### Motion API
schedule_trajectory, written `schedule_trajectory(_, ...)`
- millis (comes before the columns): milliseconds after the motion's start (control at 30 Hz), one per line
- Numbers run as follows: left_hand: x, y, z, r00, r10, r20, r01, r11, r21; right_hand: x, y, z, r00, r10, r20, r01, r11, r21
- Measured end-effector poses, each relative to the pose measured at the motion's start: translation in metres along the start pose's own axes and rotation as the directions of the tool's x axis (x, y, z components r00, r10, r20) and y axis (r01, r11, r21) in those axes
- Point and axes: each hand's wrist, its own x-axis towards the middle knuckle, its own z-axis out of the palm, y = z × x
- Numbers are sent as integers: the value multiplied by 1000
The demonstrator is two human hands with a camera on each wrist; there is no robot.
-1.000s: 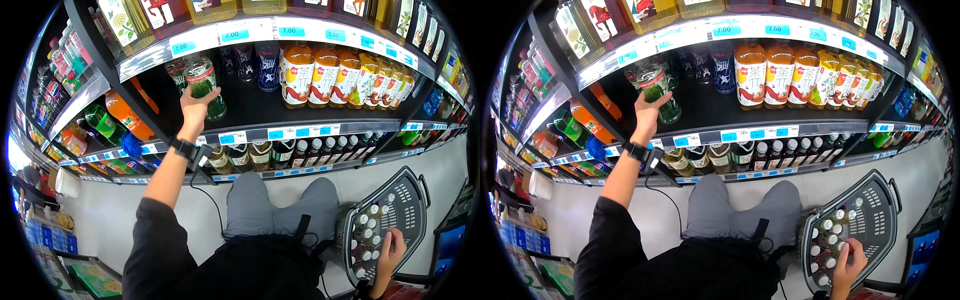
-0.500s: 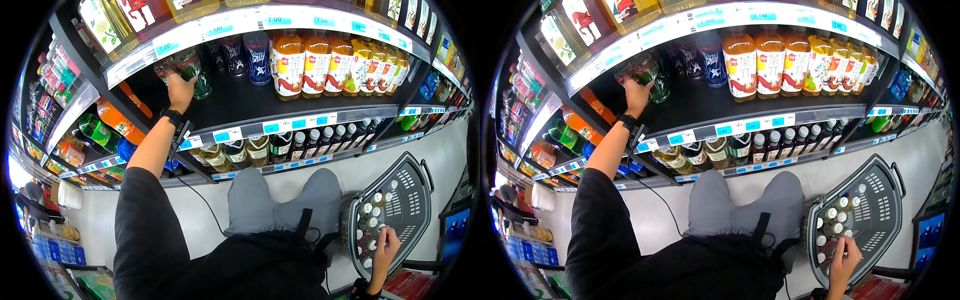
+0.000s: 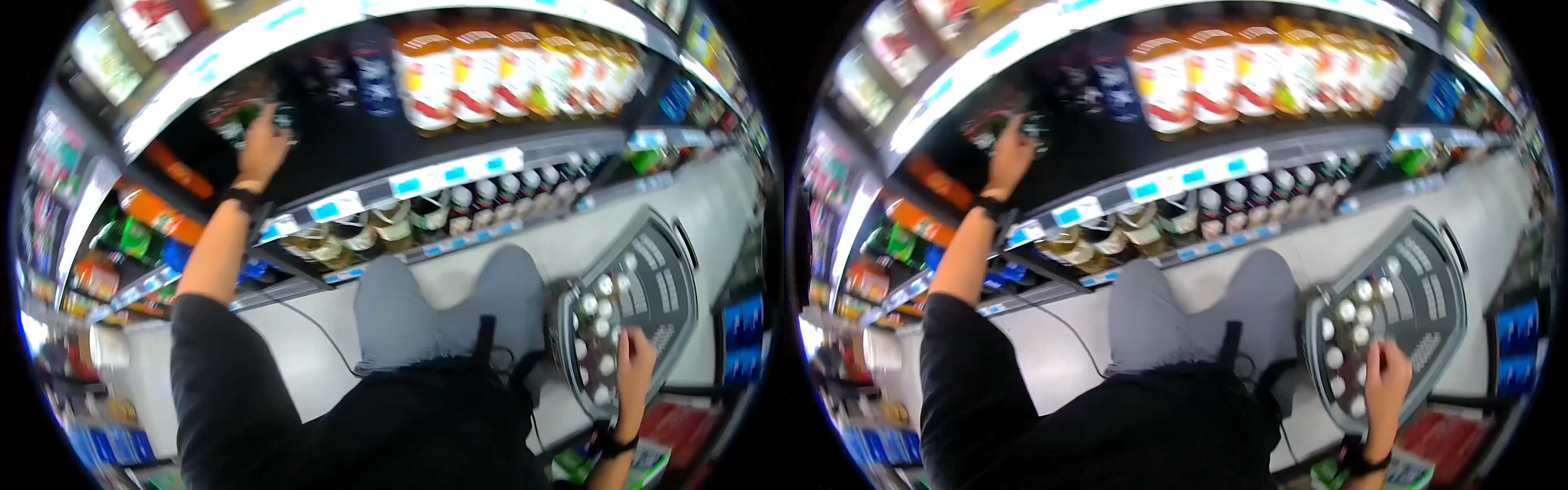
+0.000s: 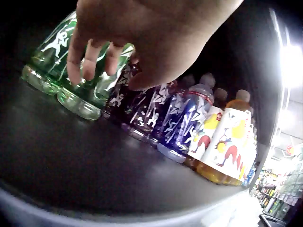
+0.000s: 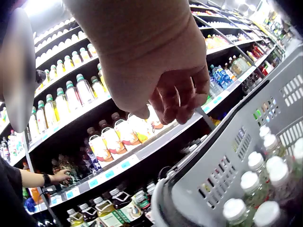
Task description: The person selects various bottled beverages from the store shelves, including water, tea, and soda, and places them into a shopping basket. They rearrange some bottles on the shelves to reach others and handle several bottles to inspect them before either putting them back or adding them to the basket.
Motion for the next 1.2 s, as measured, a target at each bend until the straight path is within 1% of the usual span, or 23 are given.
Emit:
schedule_trajectory(33, -12, -10, -17, 983, -146, 107, 153, 986, -61, 32, -3, -10, 999, 15, 52, -8, 990, -139)
schedule_trajectory(67, -18, -12, 4, 992, -69, 108, 87, 982, -167, 26, 6, -22, 997, 65, 49, -52, 973, -225)
schedule_trajectory(100, -8, 1, 30, 989, 34, 143, -15, 991, -133, -7, 12, -33, 984, 172, 48, -157, 962, -225)
schedule_trajectory(133, -32, -3, -13, 979, -75, 188, 123, 957, -261, 32, 16, -29, 967, 235, 97, -194, 929, -316)
schedule_trajectory(167, -54, 36, -14, 992, -55, 116, 93, 934, -346, 25, 32, -40, 967, 239, 89, -185, 898, -400)
schedule_trajectory(200, -46, 64, -9, 977, 11, 214, 82, 903, -421, -1, 27, -50, 913, 390, 123, -319, 867, -382)
schedule_trajectory(233, -78, 103, 11, 978, 56, 199, 52, 864, -501, 16, 83, -48, 892, 408, 194, -311, 866, -392)
schedule_trajectory(267, -117, 121, 3, 979, 105, 177, 16, 819, -574, -14, 101, -57, 828, 503, 246, -357, 813, -460)
schedule_trajectory(300, -142, 140, 1, 972, 96, 215, 43, 826, -563, -4, 126, -52, 768, 538, 348, -317, 791, -523)
schedule_trajectory(333, -161, 154, -7, 967, 72, 243, 70, 846, -529, 5, 130, -47, 722, 578, 381, -317, 766, -560)
schedule_trajectory(367, -191, 163, 0, 958, 55, 281, 124, 804, -581, 5, 134, -46, 669, 624, 403, -320, 732, -602)
schedule_trajectory(400, -217, 169, 11, 947, 41, 318, 178, 757, -628, 3, 149, -39, 662, 633, 400, -323, 724, -610)
schedule_trajectory(467, -231, 180, 12, 913, -18, 408, 310, 680, -665, -1, 181, -16, 505, 680, 531, -334, 721, -607)
schedule_trajectory(500, -241, 186, 14, 894, -77, 441, 393, 607, -690, 11, 162, -10, 439, 697, 568, -305, 710, -635)
schedule_trajectory(567, -251, 198, 13, 854, -155, 496, 505, 478, -719, 10, 175, 8, 433, 702, 566, -319, 706, -632)
schedule_trajectory(667, -256, 204, 4, 853, -192, 486, 513, 481, -710, 18, 176, 19, 425, 707, 565, -322, 701, -636)
schedule_trajectory(733, -257, 199, 0, 859, -203, 470, 504, 501, -704, 30, 147, 16, 92, 771, 630, -448, 597, -665)
schedule_trajectory(767, -257, 196, -1, 865, -205, 458, 492, 522, -697, 8, 185, 31, 350, 746, 566, -414, 665, -621)
schedule_trajectory(800, -257, 192, -2, 866, -215, 452, 493, 519, -698, 7, 191, 38, 356, 743, 567, -405, 669, -623)
schedule_trajectory(867, -257, 186, -4, 867, -221, 446, 491, 530, -692, -3, 193, 46, 680, 571, 461, -261, 775, -575)
schedule_trajectory(1067, -254, 189, -6, 871, -219, 439, 488, 480, -729, 8, 190, 50, 702, 600, 384, -289, 732, -617)
schedule_trajectory(1133, -251, 192, -6, 882, -189, 431, 465, 490, -737, 16, 177, 27, 807, 566, 172, -422, 755, -502)
schedule_trajectory(1200, -247, 199, -9, 891, -170, 421, 446, 506, -739, 29, 149, -3, 895, 439, 79, -378, 840, -388)
